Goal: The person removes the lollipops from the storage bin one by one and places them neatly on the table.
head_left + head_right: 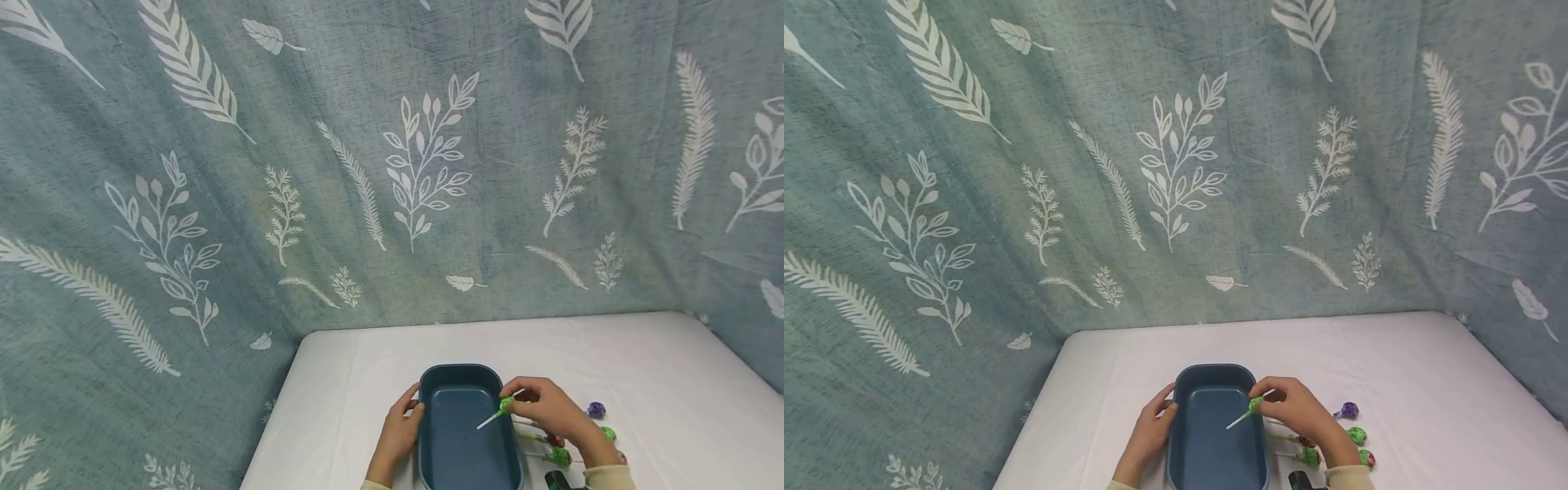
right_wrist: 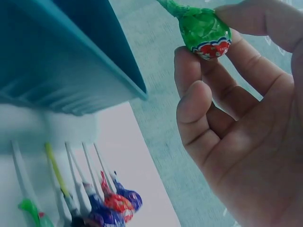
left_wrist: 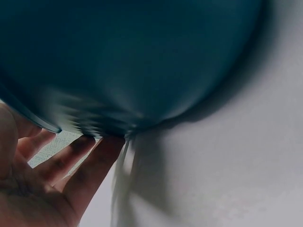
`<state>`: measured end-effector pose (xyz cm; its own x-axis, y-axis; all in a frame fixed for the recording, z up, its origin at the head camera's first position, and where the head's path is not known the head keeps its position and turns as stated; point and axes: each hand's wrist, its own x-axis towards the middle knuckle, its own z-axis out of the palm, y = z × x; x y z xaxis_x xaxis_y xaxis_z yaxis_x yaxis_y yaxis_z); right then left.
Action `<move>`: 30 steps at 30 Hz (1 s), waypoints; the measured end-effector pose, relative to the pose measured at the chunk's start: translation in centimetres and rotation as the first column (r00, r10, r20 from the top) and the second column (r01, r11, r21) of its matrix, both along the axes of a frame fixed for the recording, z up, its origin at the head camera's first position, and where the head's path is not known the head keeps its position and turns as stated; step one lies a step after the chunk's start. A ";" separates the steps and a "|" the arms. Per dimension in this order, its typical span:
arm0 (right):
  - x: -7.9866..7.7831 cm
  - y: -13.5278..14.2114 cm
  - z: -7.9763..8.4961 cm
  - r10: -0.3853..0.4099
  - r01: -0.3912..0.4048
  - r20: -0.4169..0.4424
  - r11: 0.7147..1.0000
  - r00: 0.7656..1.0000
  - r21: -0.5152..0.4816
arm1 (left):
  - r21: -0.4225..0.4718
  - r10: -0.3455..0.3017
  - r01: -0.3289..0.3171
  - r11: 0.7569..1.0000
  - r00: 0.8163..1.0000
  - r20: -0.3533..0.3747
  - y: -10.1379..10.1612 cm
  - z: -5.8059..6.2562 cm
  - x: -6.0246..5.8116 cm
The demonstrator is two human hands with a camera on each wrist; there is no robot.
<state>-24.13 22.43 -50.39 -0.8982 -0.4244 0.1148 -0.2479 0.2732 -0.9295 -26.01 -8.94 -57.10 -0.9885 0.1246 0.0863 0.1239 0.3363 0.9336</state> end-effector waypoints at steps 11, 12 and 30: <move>2.0 2.8 -0.3 -0.133 0.134 0.049 0.991 0.990 -0.003 | -0.009 0.007 -0.007 1.000 1.000 -0.002 0.1 -0.2 0.0; 2.2 3.1 -0.4 -0.146 0.146 0.059 0.989 0.988 0.001 | -0.010 0.008 -0.008 1.000 1.000 -0.003 0.1 -0.2 0.0; 5.8 7.9 -1.9 -0.468 0.430 0.183 0.878 0.865 0.210 | 0.027 0.007 -0.007 1.000 1.000 0.013 0.0 -0.1 0.0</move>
